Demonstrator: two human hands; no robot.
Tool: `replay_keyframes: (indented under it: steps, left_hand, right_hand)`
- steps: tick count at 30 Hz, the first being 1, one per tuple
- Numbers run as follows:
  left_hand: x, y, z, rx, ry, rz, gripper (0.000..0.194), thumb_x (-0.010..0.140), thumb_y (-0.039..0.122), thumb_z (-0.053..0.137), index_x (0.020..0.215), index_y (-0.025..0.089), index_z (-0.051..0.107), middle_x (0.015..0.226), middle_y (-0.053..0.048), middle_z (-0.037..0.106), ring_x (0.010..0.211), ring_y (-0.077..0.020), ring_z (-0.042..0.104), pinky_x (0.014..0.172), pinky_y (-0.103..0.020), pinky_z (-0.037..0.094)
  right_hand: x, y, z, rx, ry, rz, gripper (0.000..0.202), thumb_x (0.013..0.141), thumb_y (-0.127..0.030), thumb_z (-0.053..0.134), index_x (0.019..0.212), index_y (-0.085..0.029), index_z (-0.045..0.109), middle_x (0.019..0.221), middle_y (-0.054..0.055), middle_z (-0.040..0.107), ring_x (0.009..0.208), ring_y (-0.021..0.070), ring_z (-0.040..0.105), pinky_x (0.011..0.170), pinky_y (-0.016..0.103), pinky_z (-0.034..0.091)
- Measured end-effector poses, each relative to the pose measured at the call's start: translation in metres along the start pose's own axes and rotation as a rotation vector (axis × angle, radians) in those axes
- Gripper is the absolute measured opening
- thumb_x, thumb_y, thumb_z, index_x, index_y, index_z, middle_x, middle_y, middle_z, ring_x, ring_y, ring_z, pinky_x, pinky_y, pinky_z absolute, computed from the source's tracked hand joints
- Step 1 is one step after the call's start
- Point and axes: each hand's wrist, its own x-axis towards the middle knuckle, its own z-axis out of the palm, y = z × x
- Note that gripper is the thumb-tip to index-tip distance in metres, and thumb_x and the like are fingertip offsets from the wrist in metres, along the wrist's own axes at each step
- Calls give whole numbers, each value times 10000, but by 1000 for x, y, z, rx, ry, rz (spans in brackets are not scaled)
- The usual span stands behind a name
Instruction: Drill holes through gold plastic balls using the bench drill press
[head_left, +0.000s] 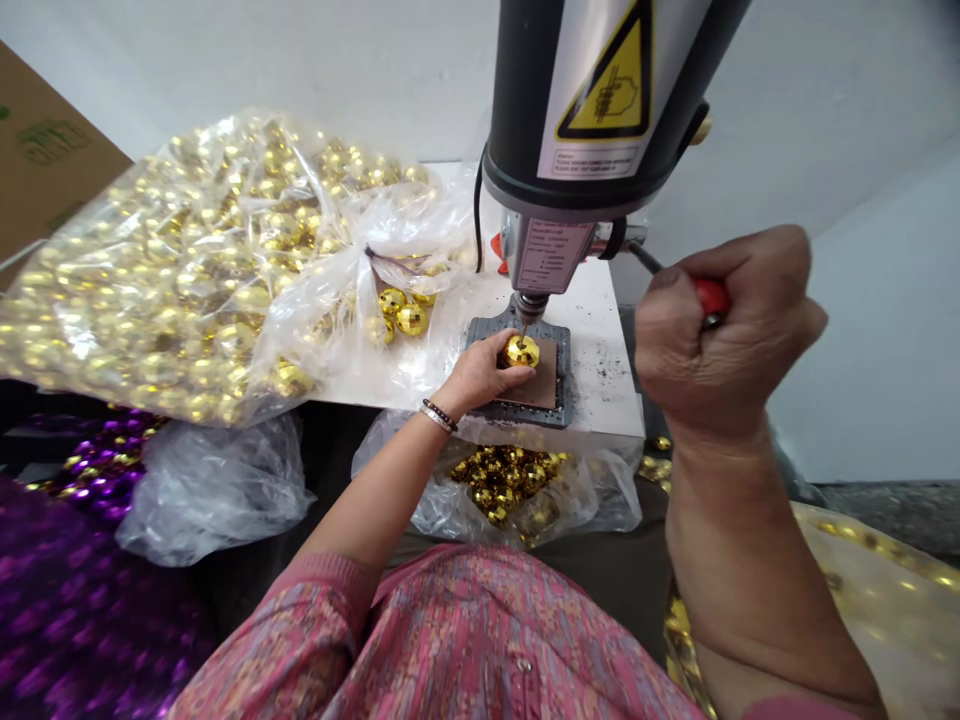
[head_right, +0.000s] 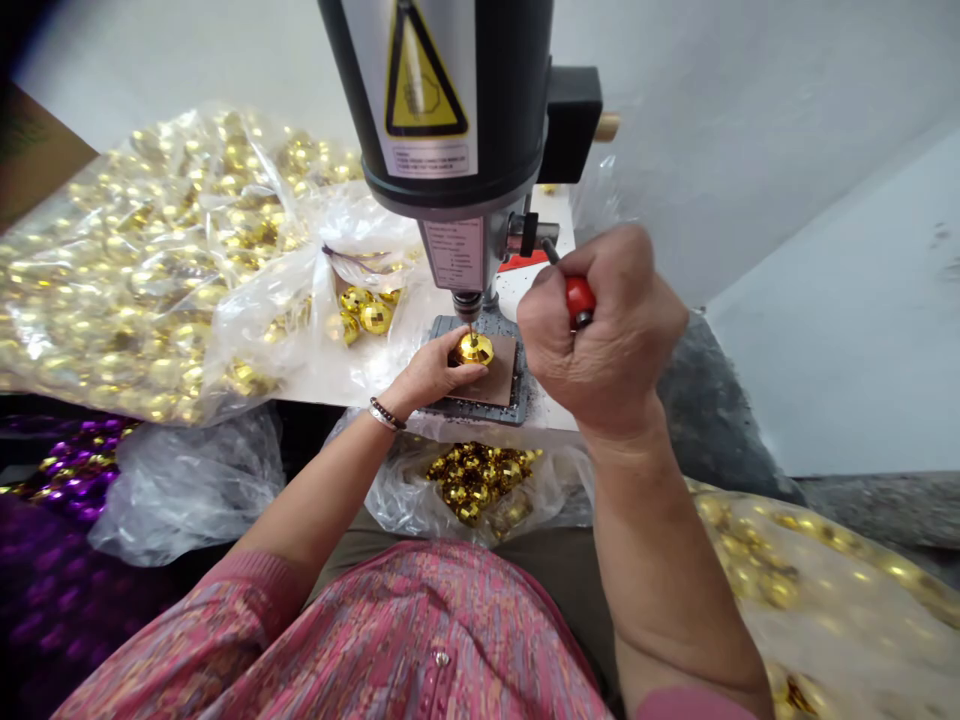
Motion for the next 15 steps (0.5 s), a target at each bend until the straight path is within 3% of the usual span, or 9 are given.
replay_keyframes:
  steps: [8,15]
  left_hand:
    - [1,-1,-1,-14,-22,11,548,848,333,860,1359,173,740,1140,-69,815,1033,-240,717,969,-340,548]
    - [1,-3,0,-19,-2,14,502,834,342,869,1305,206,764,1100,-43,814,1008,-234,715,964,-341,563]
  right_hand:
    - [-16,-3,7,-10,65,-28,193,1001,-313,492,885,-198,594,744,-25,568,651,57,477,638,251,326]
    - [-27,-2,11,-19,53,44,275,1042,-392,462,916,-234,649,782,-4,636,704,98,580,669,263,430]
